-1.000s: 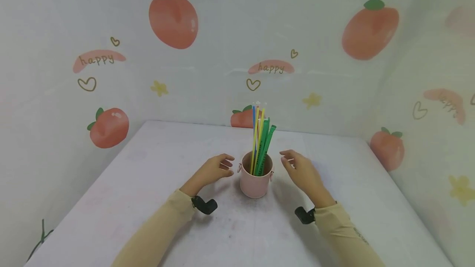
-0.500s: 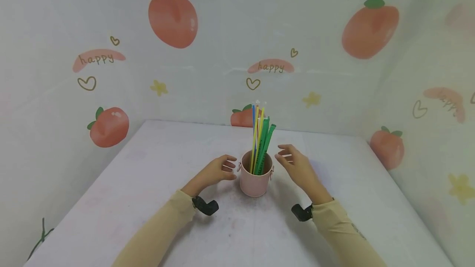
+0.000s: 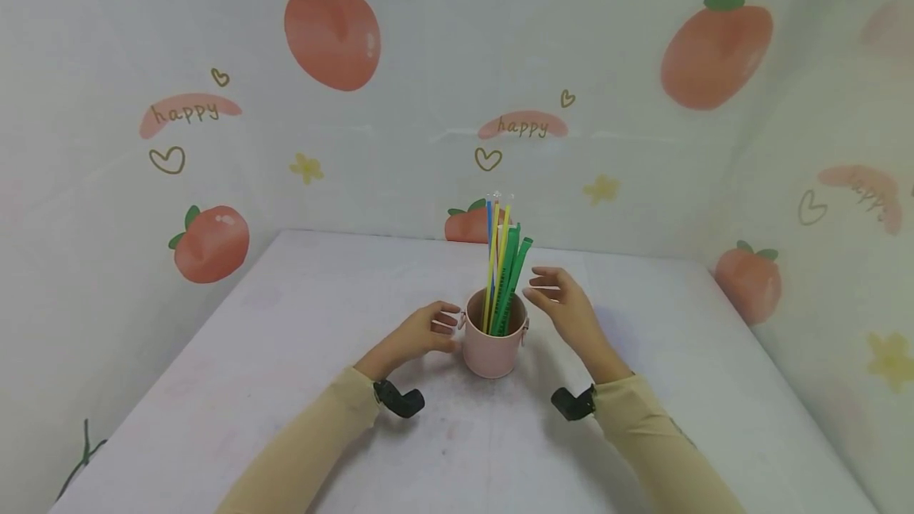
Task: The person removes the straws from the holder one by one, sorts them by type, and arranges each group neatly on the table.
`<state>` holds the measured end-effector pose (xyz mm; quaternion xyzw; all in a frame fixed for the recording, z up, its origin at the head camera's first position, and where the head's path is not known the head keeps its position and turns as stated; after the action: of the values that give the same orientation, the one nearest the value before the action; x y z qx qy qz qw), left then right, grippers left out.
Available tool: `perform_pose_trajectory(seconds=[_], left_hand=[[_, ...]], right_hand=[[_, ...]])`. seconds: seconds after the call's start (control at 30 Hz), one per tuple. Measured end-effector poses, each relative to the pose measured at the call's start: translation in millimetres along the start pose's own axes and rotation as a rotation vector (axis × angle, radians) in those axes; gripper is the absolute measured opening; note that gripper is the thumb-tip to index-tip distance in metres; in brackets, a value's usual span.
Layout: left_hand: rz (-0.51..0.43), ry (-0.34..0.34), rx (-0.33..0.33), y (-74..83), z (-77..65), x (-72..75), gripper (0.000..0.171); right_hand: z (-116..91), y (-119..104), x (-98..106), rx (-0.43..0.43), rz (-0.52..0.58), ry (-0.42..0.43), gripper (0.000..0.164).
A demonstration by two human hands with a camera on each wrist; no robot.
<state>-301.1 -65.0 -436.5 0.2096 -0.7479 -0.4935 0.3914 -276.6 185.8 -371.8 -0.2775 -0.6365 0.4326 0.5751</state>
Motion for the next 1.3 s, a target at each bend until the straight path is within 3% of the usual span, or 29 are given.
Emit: perform_pose_trajectory(seconds=[0.17,0.4,0.53,1.0,1.3], left_hand=[[-0.027,-0.018,-0.006,-1.9,2.8,-2.4,0.065],[-0.072,-0.045,-0.022,-1.7,2.8,-7.2,0.068],[-0.076,-0.061,-0.056,-2.1,2.5,-9.2,0.071],[-0.106,-0.04,0.026,-5.7,10.1,-12.4,0.072],[-0.119,-0.047,-0.003,-7.3,15.1,-14.9,0.075]], right_hand=[[1.5,-1.9,-2.6,0.038,0.08,0.021,0.047],[0.4,-6.5,-5.1,0.021,0.178,0.015,0.044],[4.0,-2.0,-5.8,0.016,0.189,0.027,0.046],[11.3,2.1,-10.3,0.012,0.224,0.027,0.044],[13.6,0.1,-12.6,0.012,0.243,0.025,0.043]])
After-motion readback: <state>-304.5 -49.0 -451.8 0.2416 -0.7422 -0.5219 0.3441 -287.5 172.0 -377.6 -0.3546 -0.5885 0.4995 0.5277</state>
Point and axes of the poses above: each hand's wrist, its own z-axis towards the middle knuckle, its own x-axis out of the back of the hand, y = z × x, the point moved 3 cm from there along z, towards the middle knuckle, and after that the axes turned 13 degrees about -y, right-handed, at the moved point
